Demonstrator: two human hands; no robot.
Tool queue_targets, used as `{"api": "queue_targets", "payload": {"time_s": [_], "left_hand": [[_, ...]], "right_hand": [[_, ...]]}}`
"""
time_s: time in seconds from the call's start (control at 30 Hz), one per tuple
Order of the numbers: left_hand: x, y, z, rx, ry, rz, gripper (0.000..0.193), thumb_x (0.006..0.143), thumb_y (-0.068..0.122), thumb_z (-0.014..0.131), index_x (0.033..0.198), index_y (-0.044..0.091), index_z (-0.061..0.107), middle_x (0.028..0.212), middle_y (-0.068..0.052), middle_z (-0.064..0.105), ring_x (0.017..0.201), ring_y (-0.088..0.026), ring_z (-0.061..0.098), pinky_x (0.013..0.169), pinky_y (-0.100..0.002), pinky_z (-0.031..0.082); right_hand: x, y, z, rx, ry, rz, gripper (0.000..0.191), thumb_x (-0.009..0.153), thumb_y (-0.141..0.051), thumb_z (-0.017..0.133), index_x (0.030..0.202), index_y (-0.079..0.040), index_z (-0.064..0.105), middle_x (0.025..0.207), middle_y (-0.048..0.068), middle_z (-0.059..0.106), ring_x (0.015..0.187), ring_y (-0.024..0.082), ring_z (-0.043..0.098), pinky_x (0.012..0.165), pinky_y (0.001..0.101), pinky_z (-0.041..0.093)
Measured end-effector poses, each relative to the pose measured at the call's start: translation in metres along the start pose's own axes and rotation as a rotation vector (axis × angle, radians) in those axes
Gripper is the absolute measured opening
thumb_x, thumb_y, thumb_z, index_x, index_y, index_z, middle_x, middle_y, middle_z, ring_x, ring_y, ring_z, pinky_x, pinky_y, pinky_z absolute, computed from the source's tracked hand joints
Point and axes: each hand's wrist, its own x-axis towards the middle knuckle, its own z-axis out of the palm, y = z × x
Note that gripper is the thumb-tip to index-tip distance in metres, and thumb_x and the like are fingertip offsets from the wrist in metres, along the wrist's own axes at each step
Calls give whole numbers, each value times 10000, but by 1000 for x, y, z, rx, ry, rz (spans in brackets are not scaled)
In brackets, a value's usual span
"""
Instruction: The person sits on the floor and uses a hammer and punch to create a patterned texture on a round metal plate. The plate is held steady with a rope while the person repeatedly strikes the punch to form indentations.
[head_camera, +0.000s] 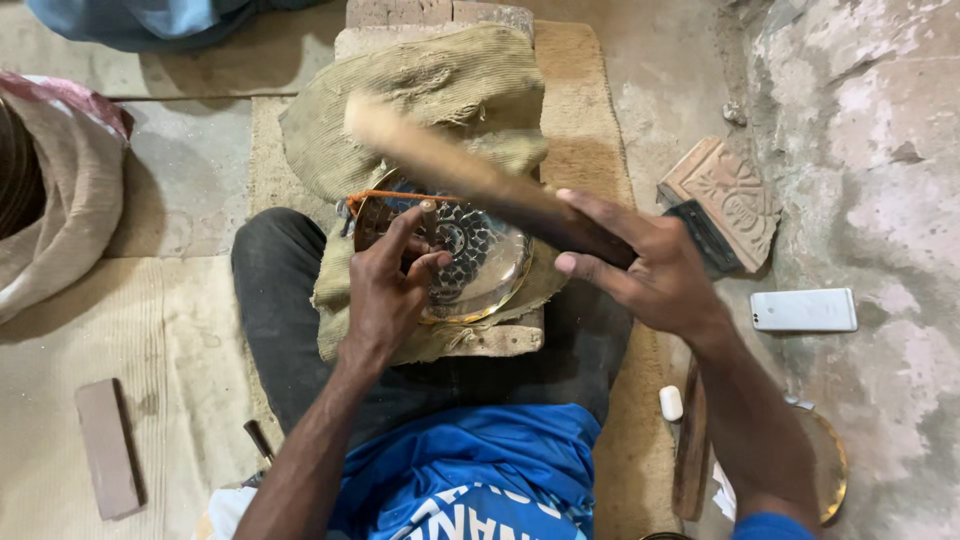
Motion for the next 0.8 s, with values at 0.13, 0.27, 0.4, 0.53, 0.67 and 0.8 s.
{"api": "queue_targets", "payload": {"time_s": [0.13, 0.27, 0.4, 0.53, 0.67, 0.8], "left_hand": [[-3, 0, 1, -3, 72, 77, 568, 909, 55, 764, 1433, 127, 557, 864, -97, 769, 700, -182, 747, 535, -331, 607], [-2, 0, 1, -6, 53, 18, 683, 909, 63, 757, 1525, 103, 465, 873, -92, 784, 683, -160, 747, 527, -308, 623], [-1, 2, -1, -21, 66, 23, 591, 898, 46, 782, 1439, 75, 548, 850, -106, 775, 720, -162, 751, 540, -320, 593], [0, 7, -3, -28, 61, 26, 578, 886, 28, 778, 1421, 62, 561, 843, -110, 772, 716, -158, 745, 548, -317, 587], [0, 11, -5, -20, 71, 39, 549, 880, 15, 798, 1386, 57, 589, 834, -116, 764, 741, -158, 747, 552, -319, 571], [0, 9, -4, 0, 40, -27, 525, 865, 14, 793, 1358, 69, 622, 799, -109, 774, 664, -174, 723, 516, -340, 532]], "right_hand": [[15, -2, 5, 94, -2, 144, 566, 993, -345, 735, 1485, -125, 564, 1016, 92, 748, 727, 119, 695, 668, 295, 598], [29, -5, 4, -16, -119, 86, 541, 998, -411, 692, 1457, -144, 581, 967, 82, 755, 668, 114, 678, 652, 307, 599], [37, -7, 4, 119, -75, 212, 588, 1000, -426, 657, 1488, -130, 513, 939, 52, 748, 598, 76, 661, 536, 277, 589], [37, -7, 0, -105, -204, 165, 558, 945, -405, 702, 1442, -175, 595, 824, 43, 771, 492, 109, 622, 516, 300, 560], [32, -3, -3, -111, -163, 78, 565, 981, -435, 686, 1470, -173, 580, 869, 64, 761, 572, 104, 655, 548, 306, 562], [30, 1, 1, -44, -134, 249, 549, 988, -423, 637, 1474, -180, 558, 893, 42, 754, 557, 103, 695, 526, 307, 580]]}}
